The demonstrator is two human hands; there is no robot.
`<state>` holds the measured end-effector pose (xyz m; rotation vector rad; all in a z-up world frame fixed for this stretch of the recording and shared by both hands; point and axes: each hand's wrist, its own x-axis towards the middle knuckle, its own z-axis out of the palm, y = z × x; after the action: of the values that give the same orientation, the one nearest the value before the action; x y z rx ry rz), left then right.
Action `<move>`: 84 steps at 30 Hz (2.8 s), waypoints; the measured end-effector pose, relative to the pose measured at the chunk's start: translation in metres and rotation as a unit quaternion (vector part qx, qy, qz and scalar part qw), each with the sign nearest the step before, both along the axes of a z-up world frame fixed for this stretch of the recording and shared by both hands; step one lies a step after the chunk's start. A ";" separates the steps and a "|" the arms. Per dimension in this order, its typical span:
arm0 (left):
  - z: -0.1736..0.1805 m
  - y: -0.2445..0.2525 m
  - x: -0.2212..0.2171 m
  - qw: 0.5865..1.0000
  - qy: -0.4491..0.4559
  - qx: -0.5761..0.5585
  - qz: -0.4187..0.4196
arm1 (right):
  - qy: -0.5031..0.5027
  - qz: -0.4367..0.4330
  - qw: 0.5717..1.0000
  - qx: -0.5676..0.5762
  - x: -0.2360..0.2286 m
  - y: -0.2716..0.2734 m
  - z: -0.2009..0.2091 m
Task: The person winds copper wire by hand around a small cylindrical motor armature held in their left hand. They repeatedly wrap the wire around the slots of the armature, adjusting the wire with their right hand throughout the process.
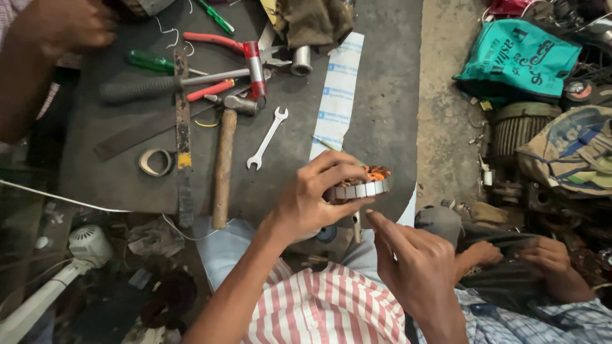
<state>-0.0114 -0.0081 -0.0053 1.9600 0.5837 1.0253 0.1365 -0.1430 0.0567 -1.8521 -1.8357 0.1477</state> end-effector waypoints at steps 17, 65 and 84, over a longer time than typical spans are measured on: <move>0.016 0.012 -0.015 0.990 0.101 0.088 -0.049 | -0.016 -0.043 0.998 -0.040 0.004 0.009 0.001; 0.008 -0.005 0.006 0.997 0.056 -0.019 0.048 | -0.053 0.025 0.996 0.069 0.032 0.094 0.023; -0.004 0.009 0.002 0.989 0.011 -0.139 -0.040 | -0.061 0.049 0.987 0.144 0.033 0.091 0.031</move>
<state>-0.0098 0.0013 -0.0091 1.7359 0.6200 0.8272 0.1692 -0.0520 0.0882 -1.6031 -1.9164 -0.1916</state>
